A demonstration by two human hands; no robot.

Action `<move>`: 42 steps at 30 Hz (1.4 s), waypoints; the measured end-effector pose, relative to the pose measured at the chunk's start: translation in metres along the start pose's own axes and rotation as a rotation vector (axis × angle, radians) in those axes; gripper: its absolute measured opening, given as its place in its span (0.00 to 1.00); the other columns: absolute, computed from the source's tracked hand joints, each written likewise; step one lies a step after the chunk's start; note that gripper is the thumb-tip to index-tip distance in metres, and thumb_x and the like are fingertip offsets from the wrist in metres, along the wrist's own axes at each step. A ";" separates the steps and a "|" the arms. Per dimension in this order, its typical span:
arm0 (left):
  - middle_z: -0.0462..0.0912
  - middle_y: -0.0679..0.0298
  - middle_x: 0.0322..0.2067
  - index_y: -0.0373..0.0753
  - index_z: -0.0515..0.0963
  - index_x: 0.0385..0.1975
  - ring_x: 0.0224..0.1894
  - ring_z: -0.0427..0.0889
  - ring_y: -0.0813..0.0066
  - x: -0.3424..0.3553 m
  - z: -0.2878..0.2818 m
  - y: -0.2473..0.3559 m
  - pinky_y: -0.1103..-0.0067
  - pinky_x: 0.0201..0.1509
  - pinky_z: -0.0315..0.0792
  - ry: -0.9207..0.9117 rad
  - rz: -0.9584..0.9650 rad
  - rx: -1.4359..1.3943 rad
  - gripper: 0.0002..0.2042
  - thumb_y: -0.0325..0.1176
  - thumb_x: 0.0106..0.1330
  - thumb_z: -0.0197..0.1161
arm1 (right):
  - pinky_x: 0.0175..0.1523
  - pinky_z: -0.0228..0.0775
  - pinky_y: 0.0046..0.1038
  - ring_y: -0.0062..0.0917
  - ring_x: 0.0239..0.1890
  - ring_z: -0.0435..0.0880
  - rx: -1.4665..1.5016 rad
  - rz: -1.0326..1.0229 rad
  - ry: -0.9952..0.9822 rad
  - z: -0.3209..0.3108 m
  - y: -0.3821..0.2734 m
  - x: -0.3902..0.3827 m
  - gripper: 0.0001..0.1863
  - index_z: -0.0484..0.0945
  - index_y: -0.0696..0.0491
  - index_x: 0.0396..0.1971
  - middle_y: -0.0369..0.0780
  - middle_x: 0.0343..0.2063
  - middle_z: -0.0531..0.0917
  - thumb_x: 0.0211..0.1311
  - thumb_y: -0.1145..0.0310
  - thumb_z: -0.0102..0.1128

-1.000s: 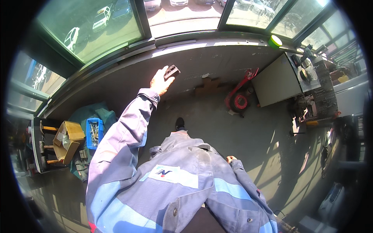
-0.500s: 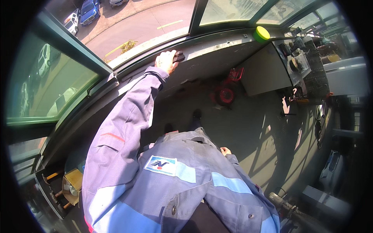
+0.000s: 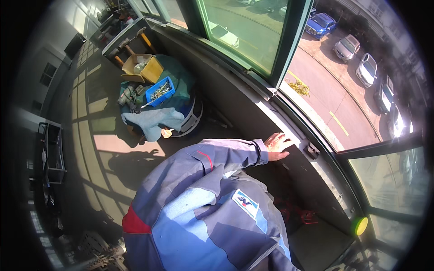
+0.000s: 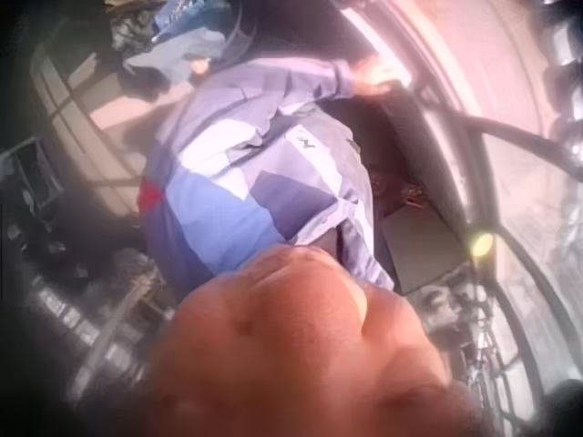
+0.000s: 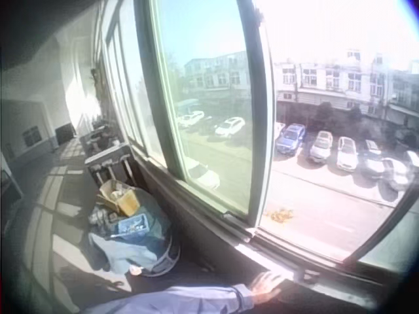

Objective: The person uses a screwdriver to remove a small black plastic part from the underside of a car door, then repeatedly tests fitment with another matching piece. They walk to a workbench, retrieve a small item, and return to the door to continue handling the parts.

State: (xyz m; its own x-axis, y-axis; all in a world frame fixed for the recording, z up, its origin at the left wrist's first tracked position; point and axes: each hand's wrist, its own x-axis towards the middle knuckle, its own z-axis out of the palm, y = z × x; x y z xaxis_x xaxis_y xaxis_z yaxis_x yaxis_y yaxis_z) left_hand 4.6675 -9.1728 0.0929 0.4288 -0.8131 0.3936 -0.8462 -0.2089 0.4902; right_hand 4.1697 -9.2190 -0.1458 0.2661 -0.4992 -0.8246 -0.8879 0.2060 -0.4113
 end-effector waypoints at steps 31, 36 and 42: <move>0.89 0.55 0.40 0.40 0.86 0.43 0.45 0.87 0.58 -0.883 -0.220 -0.076 0.70 0.52 0.79 0.589 -1.956 -0.364 0.15 0.44 0.66 0.63 | 0.58 0.74 0.37 0.40 0.53 0.84 -1.445 -0.996 -0.950 0.503 -0.320 -0.084 0.29 0.82 0.49 0.54 0.47 0.50 0.85 0.61 0.43 0.58; 0.88 0.52 0.40 0.41 0.86 0.42 0.46 0.87 0.55 -0.882 -0.325 -0.105 0.68 0.53 0.79 0.820 -1.967 -0.004 0.13 0.36 0.68 0.56 | 0.51 0.79 0.38 0.41 0.42 0.88 -1.698 -1.039 -0.862 0.650 -0.394 -0.127 0.20 0.88 0.51 0.37 0.46 0.36 0.89 0.55 0.51 0.66; 0.79 0.44 0.48 0.40 0.83 0.51 0.53 0.79 0.44 -0.948 -0.356 -0.090 0.62 0.61 0.73 0.898 -2.172 0.097 0.16 0.31 0.68 0.52 | 0.49 0.76 0.43 0.48 0.44 0.85 -1.772 -1.338 -1.116 0.844 -0.421 -0.160 0.26 0.86 0.57 0.39 0.52 0.38 0.87 0.61 0.45 0.62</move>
State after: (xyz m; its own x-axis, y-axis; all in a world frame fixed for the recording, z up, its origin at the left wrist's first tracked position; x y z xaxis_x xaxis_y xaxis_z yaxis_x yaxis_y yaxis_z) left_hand 4.4495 -8.1898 -0.0476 0.3375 0.8842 -0.3231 0.8590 -0.1488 0.4899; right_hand 4.8176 -8.5155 -0.1681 0.1747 0.8007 -0.5730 0.6219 -0.5409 -0.5662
